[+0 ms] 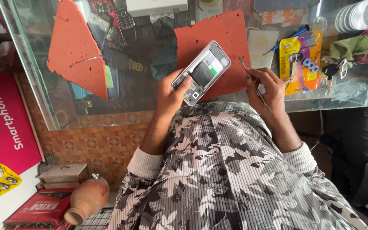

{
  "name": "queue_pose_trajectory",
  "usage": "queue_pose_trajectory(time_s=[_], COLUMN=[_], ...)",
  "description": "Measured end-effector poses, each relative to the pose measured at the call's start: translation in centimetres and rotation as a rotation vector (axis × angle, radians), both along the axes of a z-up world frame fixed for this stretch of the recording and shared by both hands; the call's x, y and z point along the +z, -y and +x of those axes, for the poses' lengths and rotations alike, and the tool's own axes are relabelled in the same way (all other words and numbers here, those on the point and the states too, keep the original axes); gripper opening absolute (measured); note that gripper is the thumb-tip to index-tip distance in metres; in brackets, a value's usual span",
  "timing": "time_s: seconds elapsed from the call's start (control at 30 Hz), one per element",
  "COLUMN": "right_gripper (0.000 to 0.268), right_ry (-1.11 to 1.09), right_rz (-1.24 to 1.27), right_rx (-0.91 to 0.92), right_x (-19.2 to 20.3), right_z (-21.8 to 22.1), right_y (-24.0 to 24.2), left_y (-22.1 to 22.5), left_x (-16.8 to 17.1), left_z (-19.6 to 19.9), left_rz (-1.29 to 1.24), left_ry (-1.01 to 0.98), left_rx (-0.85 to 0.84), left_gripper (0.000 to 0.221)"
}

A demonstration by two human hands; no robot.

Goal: The person uses a metal prying tool to separate the back cover of a smartphone from its frame. They then use a small brush to clean the internal components and the edges of the phone chassis. The person also applies a liquid from a bottle to the phone's interior and continues to clean the edges with the brush.

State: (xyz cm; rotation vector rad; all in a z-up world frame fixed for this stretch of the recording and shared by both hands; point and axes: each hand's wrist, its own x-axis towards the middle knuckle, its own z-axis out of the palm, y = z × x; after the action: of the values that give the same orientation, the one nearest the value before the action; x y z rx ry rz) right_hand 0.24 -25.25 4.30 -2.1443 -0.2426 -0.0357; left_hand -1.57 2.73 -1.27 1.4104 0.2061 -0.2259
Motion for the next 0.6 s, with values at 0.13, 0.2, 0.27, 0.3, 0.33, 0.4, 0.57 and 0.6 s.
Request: queue_pose_trajectory(time_s=[0.13,0.2,0.27,0.3,0.33,0.4,0.57,0.6], right_gripper=[0.021,0.021,0.023,0.025,0.026,0.03,0.047,0.048], right_ry=[0.061,0.081,0.042,0.024,0.008,-0.022,-0.117,-0.112], right_rz=[-0.009,-0.033,0.005,0.025,0.028,0.037,-0.002,-0.022], right_rx=[0.053,0.098,0.143,0.165,0.174,0.194,0.199,0.21], right_x=[0.8,1.0,1.0,0.9,0.8,0.5,0.4,0.6], right_z=[-0.1,0.0,-0.3,-0.5,-0.8,-1.5,-3.4,-3.6], right_y=[0.0,0.0,0.1,0.2,0.3,0.5,0.9,1.0], left_y=[3.7,4.2,4.4,4.4,4.5,4.4,4.0,4.1], left_x=[-1.8,-1.7,-0.8,-0.2,0.4,1.8,3.2,3.1], left_z=[0.0,0.4,0.5,0.8,1.2,2.2,4.3,4.4], left_rz=[-0.069,0.024,0.19,0.204,0.219,0.254,0.297,0.304], left_ry=[0.132,0.199,0.242,0.243,0.244,0.142,-0.042,-0.028], left_rx=[0.155,0.15,0.132,0.117,0.102,0.048,-0.104,-0.081], left_gripper=[0.046,0.048,0.044,0.042,0.039,0.034,0.03,0.029])
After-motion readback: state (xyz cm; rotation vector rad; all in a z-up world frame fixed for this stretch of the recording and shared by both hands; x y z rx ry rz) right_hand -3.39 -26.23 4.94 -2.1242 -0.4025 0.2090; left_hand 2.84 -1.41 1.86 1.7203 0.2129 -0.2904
